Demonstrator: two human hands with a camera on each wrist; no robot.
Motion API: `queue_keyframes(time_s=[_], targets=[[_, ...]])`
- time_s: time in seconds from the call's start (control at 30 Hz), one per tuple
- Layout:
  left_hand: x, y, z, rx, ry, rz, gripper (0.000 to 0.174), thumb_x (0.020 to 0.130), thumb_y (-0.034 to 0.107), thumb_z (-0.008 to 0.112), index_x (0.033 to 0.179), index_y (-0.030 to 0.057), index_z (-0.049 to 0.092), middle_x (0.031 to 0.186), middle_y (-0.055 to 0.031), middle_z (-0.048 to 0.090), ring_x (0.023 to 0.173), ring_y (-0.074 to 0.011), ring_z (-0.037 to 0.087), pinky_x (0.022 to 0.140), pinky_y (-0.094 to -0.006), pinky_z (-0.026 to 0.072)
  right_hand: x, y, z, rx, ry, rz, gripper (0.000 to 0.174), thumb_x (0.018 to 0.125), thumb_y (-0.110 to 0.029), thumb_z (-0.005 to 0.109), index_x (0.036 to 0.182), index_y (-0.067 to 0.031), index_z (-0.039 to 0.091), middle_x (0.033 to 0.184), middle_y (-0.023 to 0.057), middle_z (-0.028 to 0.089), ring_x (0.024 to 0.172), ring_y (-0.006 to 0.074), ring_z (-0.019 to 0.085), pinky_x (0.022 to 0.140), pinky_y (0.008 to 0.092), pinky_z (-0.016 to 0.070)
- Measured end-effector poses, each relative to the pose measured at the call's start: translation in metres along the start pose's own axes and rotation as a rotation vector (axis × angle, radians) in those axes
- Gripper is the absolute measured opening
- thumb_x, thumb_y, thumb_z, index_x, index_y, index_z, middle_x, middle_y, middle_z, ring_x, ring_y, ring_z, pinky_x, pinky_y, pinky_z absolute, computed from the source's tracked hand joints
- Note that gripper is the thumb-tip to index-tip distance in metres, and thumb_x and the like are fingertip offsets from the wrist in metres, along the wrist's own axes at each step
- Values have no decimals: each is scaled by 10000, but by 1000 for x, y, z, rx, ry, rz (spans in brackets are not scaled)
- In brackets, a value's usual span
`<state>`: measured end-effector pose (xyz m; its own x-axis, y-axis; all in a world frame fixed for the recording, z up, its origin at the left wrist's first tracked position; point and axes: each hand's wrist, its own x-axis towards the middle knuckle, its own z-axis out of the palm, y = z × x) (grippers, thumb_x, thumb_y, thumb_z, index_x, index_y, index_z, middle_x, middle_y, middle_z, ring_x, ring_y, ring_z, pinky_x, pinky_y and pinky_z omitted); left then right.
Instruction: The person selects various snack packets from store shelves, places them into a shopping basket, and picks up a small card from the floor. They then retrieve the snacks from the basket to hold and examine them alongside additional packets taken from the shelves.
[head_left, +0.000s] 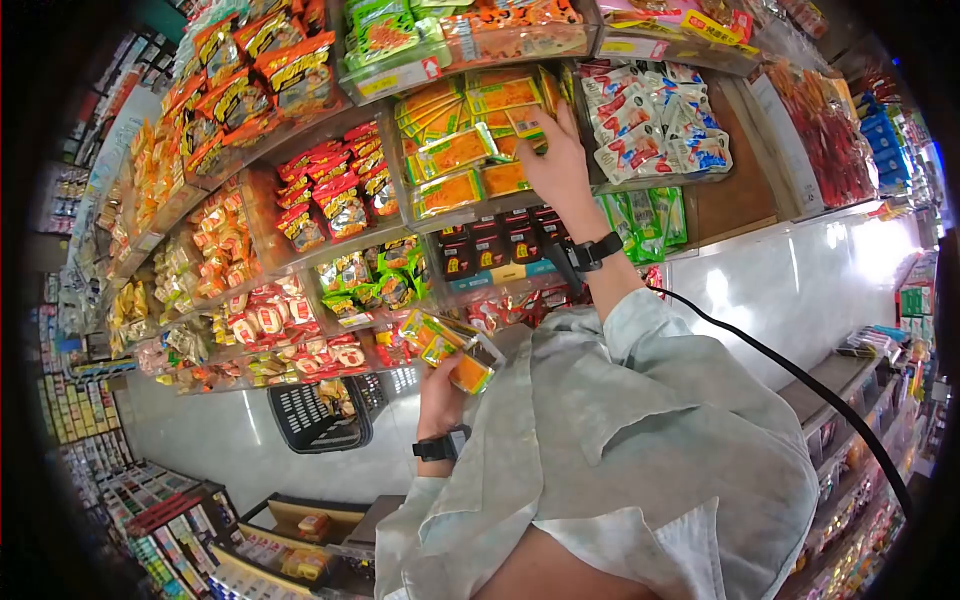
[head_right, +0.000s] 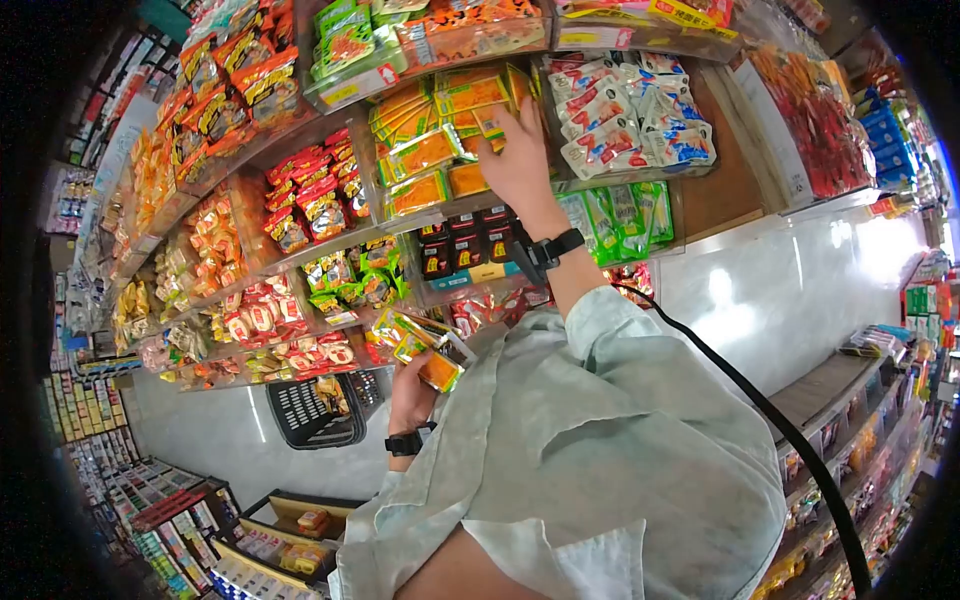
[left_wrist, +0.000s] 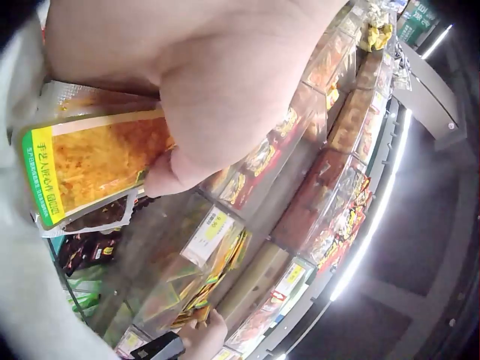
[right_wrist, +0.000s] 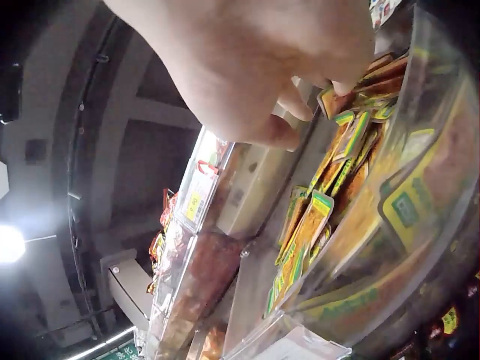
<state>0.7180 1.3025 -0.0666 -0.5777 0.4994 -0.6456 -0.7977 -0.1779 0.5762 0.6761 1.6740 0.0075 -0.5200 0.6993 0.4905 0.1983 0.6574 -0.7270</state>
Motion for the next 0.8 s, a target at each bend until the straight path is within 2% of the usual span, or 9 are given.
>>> queue_keyframes(time_s=[0.17, 0.2, 0.27, 0.33, 0.37, 0.47, 0.57, 0.67, 0.8], targets=[[-6, -8, 44, 66, -15, 77, 477, 963, -14, 594, 1421, 43, 474, 1343, -99, 616, 1250, -262, 611, 1089, -431, 492, 12, -1, -17, -14, 42, -146, 528, 864, -149, 742, 1368, -62, 611, 1577, 354, 349, 1501, 486, 304, 1216, 505, 321], [-5, -10, 51, 90, -3, 88, 479, 961, -21, 592, 1420, 42, 474, 1341, -99, 616, 1252, -259, 609, 1085, -428, 493, 2, -17, -26, 90, -9, -214, 449, 872, -124, 732, 1309, -74, 640, 1562, 292, 411, 1482, 457, 354, 1206, 483, 343], [-5, -12, 63, 135, 13, 103, 481, 957, -33, 587, 1419, 39, 477, 1338, -99, 615, 1252, -255, 607, 1080, -423, 493, -20, -24, -38, 296, -126, -164, 374, 856, -121, 723, 1222, -73, 666, 1451, 228, 530, 1400, 444, 449, 1158, 511, 388], [-2, -13, 75, 175, 18, 112, 481, 954, -43, 583, 1417, 36, 481, 1334, -97, 614, 1249, -252, 608, 1077, -417, 492, -46, -19, -47, 450, -303, -128, 301, 870, -123, 727, 1161, -73, 670, 1277, 158, 658, 1257, 375, 585, 1067, 467, 465], [3, -16, 78, 183, 14, 118, 477, 953, -46, 582, 1414, 35, 487, 1330, -93, 614, 1247, -248, 608, 1083, -407, 486, -60, -19, -54, 536, -426, -43, 260, 899, -159, 724, 1130, -55, 667, 1149, 138, 709, 1110, 352, 661, 950, 439, 522], [10, -21, 105, 201, -36, 147, 450, 970, -27, 594, 1408, 16, 502, 1356, -102, 614, 1260, -247, 611, 1078, -394, 493, -103, 10, -60, 630, -755, 85, 350, 931, -221, 722, 1234, -64, 642, 1224, 183, 695, 1069, 365, 690, 856, 434, 548], [17, -31, 137, 175, -67, 112, 436, 981, -10, 595, 1407, 17, 502, 1348, -99, 619, 1238, -235, 627, 1051, -384, 515, -118, 28, -83, 371, -1094, 248, 415, 949, -298, 699, 1276, -60, 605, 1089, 220, 716, 966, 398, 702, 786, 445, 537], [23, -46, 154, 158, -88, 71, 428, 977, -14, 600, 1394, 23, 511, 1325, -88, 631, 1207, -227, 644, 1025, -378, 533, -134, 51, -96, 424, -923, 265, 469, 953, -346, 693, 1313, -70, 576, 981, 225, 718, 912, 424, 693, 771, 460, 532], [25, -67, 167, 164, -56, 62, 411, 967, -29, 602, 1369, 30, 534, 1288, -87, 646, 1196, -229, 646, 1040, -401, 523, -137, 80, -104, 475, -885, 327, 303, 994, -282, 663, 1191, -54, 631, 906, 192, 728, 838, 335, 721, 733, 400, 537]])
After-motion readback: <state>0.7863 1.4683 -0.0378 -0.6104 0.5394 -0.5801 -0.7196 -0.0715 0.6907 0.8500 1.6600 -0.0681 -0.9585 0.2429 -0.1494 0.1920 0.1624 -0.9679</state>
